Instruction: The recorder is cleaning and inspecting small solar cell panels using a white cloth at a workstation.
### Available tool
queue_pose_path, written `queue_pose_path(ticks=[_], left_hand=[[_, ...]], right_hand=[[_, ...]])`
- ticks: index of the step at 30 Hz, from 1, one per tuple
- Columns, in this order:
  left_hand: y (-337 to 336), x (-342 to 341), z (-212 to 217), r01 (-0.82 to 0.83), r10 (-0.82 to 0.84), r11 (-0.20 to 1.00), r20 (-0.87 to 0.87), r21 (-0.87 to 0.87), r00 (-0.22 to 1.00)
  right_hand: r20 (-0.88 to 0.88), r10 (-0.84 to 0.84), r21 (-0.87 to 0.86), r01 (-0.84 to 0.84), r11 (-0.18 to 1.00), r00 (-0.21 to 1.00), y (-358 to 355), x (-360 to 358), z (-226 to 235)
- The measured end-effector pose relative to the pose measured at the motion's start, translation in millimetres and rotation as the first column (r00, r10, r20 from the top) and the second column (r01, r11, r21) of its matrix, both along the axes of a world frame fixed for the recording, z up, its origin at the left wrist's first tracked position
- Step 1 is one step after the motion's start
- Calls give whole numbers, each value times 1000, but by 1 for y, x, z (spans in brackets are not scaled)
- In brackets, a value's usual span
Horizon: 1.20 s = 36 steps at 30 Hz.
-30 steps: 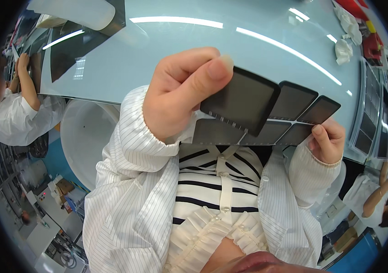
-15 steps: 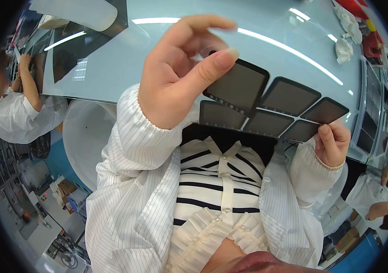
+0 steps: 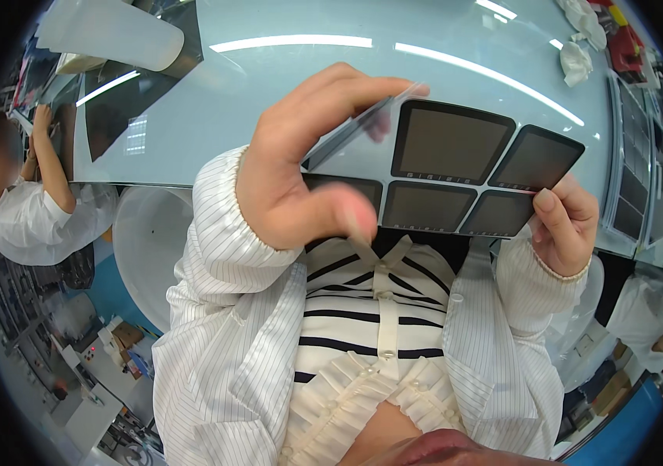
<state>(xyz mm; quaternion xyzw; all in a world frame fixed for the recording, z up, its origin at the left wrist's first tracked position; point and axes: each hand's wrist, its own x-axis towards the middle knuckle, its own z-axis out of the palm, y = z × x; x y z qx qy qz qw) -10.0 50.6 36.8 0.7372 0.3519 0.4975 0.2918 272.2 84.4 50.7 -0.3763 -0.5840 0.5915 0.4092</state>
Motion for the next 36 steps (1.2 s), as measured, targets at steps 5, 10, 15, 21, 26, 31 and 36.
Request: queue_pose_path(ticks=[5, 10, 15, 21, 26, 31, 36], left_hand=[[0, 1, -8, -169, 181, 975, 78, -144, 980], [-5, 10, -5, -486, 500, 863, 96, -136, 861], [2, 4, -9, -605, 602, 796, 127, -18, 789], [12, -6, -6, -769, 679, 634, 416, 85, 605], [2, -40, -9, -739, 757, 652, 201, -171, 621], [-15, -18, -18, -257, 532, 721, 276, -643, 800], [-24, -15, -18, -53, 454, 779, 503, -625, 736]], right_hand=[[53, 43, 68, -46, 997, 998, -3, 2, -1], [42, 36, 83, -39, 996, 998, -6, -8, -2], [56, 20, 102, -26, 994, 998, -10, -16, 2], [92, -7, 170, -8, 985, 996, -7, -12, 0], [24, -44, 153, 40, 987, 999, -2, 11, -8], [-54, -79, 53, 82, 995, 995, 0, 1, -5], [-31, -158, 9, 158, 987, 987, -4, -10, 5]])
